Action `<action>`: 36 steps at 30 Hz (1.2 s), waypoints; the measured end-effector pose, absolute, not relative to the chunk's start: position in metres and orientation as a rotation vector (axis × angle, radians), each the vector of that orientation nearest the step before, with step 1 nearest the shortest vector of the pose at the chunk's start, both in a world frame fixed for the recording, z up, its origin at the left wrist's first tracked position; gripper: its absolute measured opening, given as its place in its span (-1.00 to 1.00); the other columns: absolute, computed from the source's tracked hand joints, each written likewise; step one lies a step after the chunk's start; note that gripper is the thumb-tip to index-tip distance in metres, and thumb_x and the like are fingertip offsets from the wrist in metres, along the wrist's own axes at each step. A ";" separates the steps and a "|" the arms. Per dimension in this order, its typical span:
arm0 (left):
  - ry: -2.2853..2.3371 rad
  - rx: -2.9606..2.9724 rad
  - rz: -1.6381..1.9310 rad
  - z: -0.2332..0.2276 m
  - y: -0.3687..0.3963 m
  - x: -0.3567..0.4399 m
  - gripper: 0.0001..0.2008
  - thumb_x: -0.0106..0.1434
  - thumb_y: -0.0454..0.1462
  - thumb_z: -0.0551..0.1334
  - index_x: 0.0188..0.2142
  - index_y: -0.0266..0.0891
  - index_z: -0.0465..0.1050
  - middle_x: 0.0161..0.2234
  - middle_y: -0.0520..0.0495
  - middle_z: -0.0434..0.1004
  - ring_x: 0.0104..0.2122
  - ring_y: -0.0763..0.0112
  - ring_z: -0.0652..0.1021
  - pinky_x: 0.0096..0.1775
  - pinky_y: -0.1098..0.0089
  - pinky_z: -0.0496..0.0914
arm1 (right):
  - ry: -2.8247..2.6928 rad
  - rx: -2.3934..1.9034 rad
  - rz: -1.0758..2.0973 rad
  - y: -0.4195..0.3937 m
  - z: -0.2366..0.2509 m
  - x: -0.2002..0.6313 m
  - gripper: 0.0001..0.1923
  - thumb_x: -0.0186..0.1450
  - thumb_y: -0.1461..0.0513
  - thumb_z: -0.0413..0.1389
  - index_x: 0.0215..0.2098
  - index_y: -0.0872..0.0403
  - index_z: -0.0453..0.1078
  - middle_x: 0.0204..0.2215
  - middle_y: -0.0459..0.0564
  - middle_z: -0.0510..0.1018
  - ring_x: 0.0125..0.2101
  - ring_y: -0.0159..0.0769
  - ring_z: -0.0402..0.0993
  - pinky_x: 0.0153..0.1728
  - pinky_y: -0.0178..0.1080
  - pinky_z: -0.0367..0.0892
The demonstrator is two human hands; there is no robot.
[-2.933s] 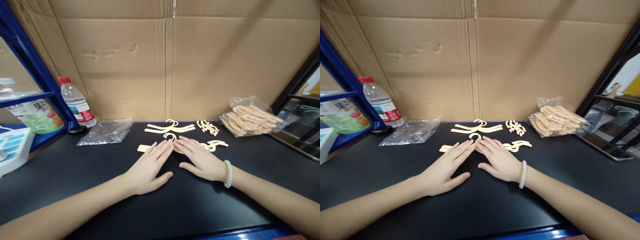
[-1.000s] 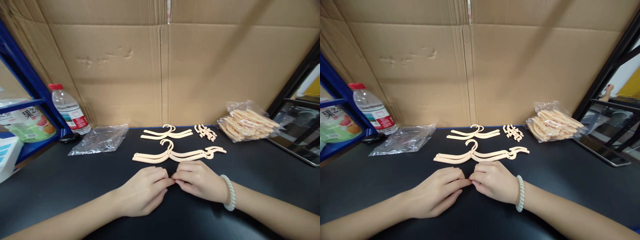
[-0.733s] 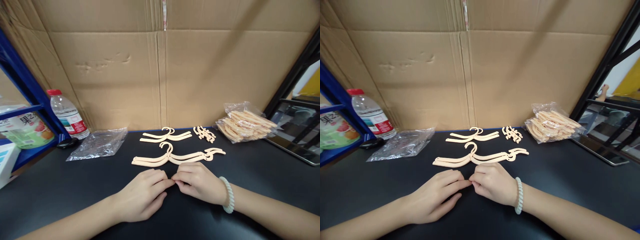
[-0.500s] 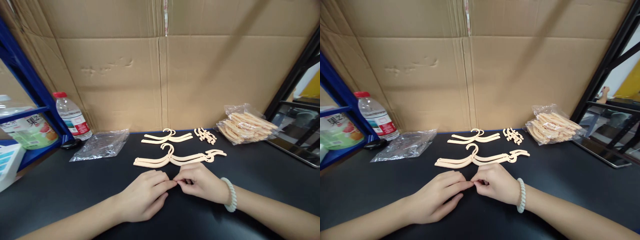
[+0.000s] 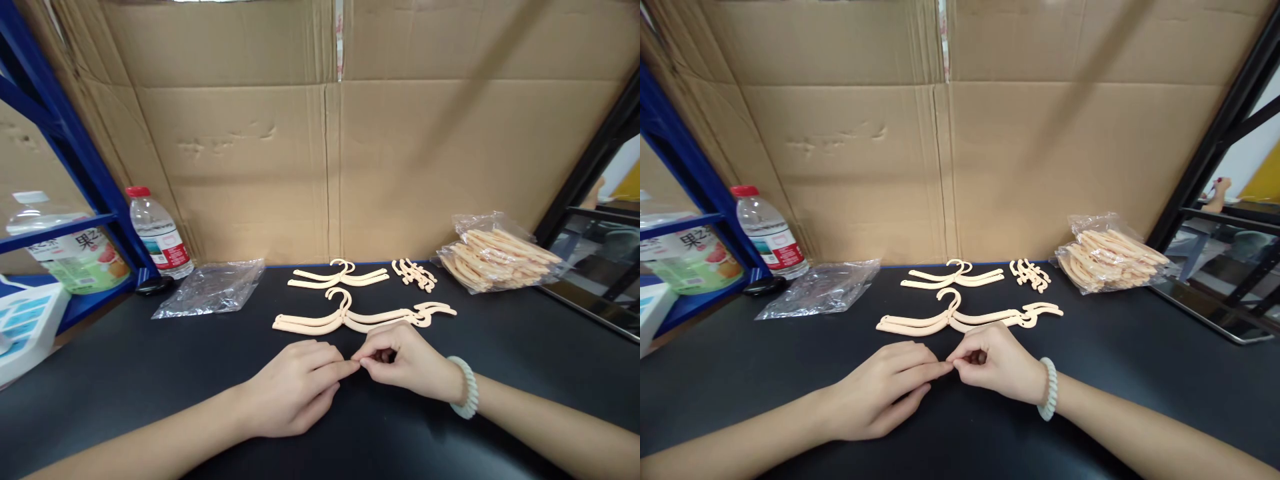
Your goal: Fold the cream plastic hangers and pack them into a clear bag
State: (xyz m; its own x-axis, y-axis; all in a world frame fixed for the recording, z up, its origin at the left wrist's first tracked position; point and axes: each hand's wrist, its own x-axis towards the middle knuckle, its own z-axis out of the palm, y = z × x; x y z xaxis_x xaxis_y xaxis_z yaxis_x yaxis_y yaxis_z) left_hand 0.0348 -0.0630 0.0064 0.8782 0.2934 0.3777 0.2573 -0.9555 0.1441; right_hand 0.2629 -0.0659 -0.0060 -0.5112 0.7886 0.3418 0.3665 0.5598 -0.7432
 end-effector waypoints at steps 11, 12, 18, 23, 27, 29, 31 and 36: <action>0.406 2.984 0.555 0.007 -0.062 0.035 -0.54 0.29 -0.44 0.02 0.17 -0.22 0.19 -0.23 -0.14 0.51 -0.30 0.32 0.50 -0.24 0.35 0.41 | -1.985 -0.979 0.940 -0.065 -0.007 0.262 -0.84 0.11 0.37 0.11 -0.47 0.13 0.56 -0.59 -0.08 0.54 -0.61 -0.46 0.35 -0.61 -0.45 0.23; 0.400 2.990 0.540 0.007 -0.062 0.035 -0.53 0.28 -0.44 0.02 0.18 -0.21 0.19 -0.22 -0.14 0.51 -0.29 0.31 0.50 -0.24 0.34 0.41 | -1.985 -0.978 0.936 -0.066 -0.007 0.262 -0.84 0.11 0.38 0.11 -0.48 0.13 0.56 -0.59 -0.09 0.53 -0.61 -0.47 0.35 -0.61 -0.45 0.22; 0.424 2.989 0.547 0.008 -0.062 0.036 -0.54 0.29 -0.44 0.02 0.18 -0.22 0.18 -0.21 -0.14 0.52 -0.30 0.30 0.49 -0.26 0.34 0.40 | -2.072 -0.913 0.888 -0.065 -0.003 0.267 -0.82 0.15 0.37 0.11 -0.40 0.13 0.58 -0.54 -0.06 0.55 -0.59 -0.45 0.35 -0.60 -0.43 0.20; 0.434 2.972 0.540 0.008 -0.062 0.036 -0.57 0.29 -0.43 0.03 0.15 -0.25 0.21 -0.20 -0.15 0.51 -0.29 0.30 0.49 -0.26 0.33 0.40 | -2.148 -0.860 0.746 -0.065 -0.003 0.270 -0.83 0.20 0.34 0.12 -0.34 0.10 0.57 -0.53 -0.07 0.55 -0.57 -0.44 0.37 -0.56 -0.41 0.25; 0.452 2.970 0.501 0.008 -0.062 0.037 -0.58 0.28 -0.44 0.03 0.13 -0.25 0.22 -0.18 -0.14 0.50 -0.27 0.30 0.48 -0.24 0.31 0.39 | -2.253 -0.807 0.517 -0.068 -0.005 0.269 -0.83 0.20 0.37 0.12 -0.33 0.09 0.55 -0.56 -0.11 0.49 -0.57 -0.46 0.34 -0.52 -0.41 0.24; 0.457 2.965 0.477 0.009 -0.063 0.038 -0.60 0.28 -0.44 0.03 0.11 -0.25 0.23 -0.18 -0.13 0.49 -0.28 0.30 0.48 -0.24 0.32 0.38 | -2.267 -0.805 0.453 -0.069 -0.007 0.268 -0.83 0.18 0.40 0.11 -0.36 0.09 0.53 -0.56 -0.12 0.48 -0.56 -0.46 0.35 -0.51 -0.41 0.23; 0.464 2.964 0.447 0.009 -0.063 0.038 -0.62 0.28 -0.44 0.02 0.09 -0.25 0.24 -0.18 -0.13 0.48 -0.28 0.31 0.47 -0.25 0.32 0.38 | -2.278 -0.807 0.405 -0.070 -0.009 0.267 -0.83 0.17 0.41 0.11 -0.39 0.10 0.52 -0.57 -0.13 0.47 -0.55 -0.45 0.35 -0.50 -0.40 0.21; 0.481 2.986 0.395 0.010 -0.064 0.039 -0.63 0.29 -0.44 0.01 0.08 -0.25 0.25 -0.19 -0.13 0.47 -0.30 0.29 0.45 -0.27 0.32 0.36 | -2.301 -0.814 0.379 -0.070 -0.011 0.265 -0.85 0.15 0.41 0.11 -0.42 0.09 0.48 -0.57 -0.15 0.45 -0.54 -0.45 0.34 -0.49 -0.39 0.19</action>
